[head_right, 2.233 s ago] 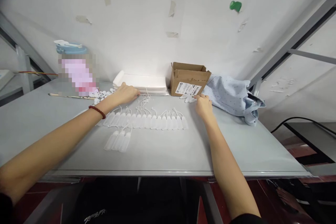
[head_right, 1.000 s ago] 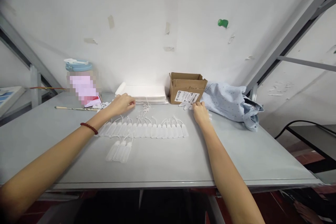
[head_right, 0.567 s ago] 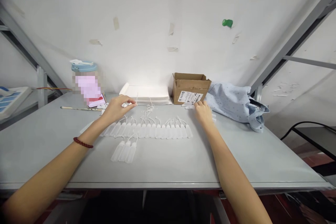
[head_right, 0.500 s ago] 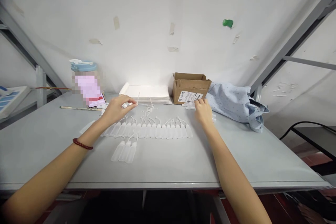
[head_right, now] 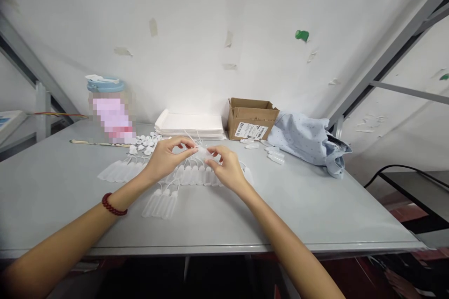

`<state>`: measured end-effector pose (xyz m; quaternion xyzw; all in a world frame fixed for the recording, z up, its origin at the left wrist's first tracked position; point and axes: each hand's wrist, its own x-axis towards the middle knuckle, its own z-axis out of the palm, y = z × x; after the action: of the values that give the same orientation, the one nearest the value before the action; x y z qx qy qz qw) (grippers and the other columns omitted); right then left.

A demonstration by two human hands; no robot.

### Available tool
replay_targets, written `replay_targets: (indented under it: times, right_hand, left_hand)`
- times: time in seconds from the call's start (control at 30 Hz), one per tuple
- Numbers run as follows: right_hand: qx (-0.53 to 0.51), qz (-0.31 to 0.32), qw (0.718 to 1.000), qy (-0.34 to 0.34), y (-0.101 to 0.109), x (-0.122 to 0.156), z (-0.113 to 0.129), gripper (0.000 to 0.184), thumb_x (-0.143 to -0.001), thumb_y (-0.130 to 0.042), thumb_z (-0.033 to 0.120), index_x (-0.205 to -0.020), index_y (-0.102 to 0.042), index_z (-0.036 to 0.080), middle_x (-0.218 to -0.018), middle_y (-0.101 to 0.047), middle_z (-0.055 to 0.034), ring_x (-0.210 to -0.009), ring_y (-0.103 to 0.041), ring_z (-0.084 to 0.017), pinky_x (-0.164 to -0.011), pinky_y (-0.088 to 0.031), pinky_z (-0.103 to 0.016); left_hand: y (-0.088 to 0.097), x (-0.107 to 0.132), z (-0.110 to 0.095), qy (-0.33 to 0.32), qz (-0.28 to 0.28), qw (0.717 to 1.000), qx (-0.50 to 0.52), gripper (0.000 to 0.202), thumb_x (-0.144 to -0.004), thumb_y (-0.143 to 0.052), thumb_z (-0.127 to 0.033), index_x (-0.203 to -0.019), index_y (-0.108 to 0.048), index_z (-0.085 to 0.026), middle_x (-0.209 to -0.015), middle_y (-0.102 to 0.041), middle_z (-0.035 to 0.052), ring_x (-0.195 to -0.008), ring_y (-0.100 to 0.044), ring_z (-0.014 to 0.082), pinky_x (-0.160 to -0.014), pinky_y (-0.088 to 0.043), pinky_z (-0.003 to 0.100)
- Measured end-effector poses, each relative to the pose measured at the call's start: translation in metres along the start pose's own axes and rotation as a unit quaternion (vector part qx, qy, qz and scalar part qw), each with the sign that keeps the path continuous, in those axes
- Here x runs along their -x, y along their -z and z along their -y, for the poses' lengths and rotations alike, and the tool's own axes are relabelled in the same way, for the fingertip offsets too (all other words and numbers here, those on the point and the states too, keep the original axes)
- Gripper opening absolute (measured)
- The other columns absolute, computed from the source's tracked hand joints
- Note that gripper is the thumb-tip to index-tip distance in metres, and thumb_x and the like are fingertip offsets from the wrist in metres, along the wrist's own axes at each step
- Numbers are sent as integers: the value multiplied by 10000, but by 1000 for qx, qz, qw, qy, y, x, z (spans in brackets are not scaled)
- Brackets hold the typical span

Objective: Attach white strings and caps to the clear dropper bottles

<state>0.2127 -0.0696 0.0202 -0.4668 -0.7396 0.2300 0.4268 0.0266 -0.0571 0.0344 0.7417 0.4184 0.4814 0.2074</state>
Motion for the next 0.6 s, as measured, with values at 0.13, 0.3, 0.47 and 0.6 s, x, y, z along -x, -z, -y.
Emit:
replay_targets:
  times: [0.13, 0.3, 0.47, 0.6]
  right_hand:
    - [-8, 19, 1000, 1, 1, 0, -2, 165, -752, -645, 196, -912, -684, 182, -901, -701, -36, -798, -592, -156, -687, -441, -281]
    - [-8, 20, 1000, 5, 1, 0, 2, 160, -738, -668, 189, -894, -699, 184, -829, -686, -25, -771, -588, -152, -692, -436, -280]
    - [-27, 34, 999, -15, 1, 2, 4, 166, -727, -686, 224, -889, -691, 187, -771, -655, -9, -720, -569, -143, -686, -439, -282]
    - [-57, 34, 997, -26, -1, 4, 3, 374, -733, -688, 281, -1087, -620, 181, -750, -620, 3, -684, -552, -135, -700, -451, -295]
  left_hand:
    - [-3, 2, 0, -3, 2, 1000, -5, 37, -790, -652, -230, -784, -672, -200, -820, -708, -6, -803, -634, 155, -743, -470, 294]
    - [-6, 6, 1, -116, 4, 993, -17, 73, -800, -620, -171, -856, -667, -179, -885, -709, 36, -859, -638, 173, -799, -496, 325]
    - [-6, 7, -1, -146, 3, 989, 12, 71, -820, -618, -184, -825, -688, -176, -850, -724, 41, -839, -654, 179, -788, -519, 329]
    - [-6, 6, 0, -103, -2, 994, 35, 86, -821, -623, -190, -810, -708, -195, -849, -737, 26, -807, -674, 172, -767, -532, 314]
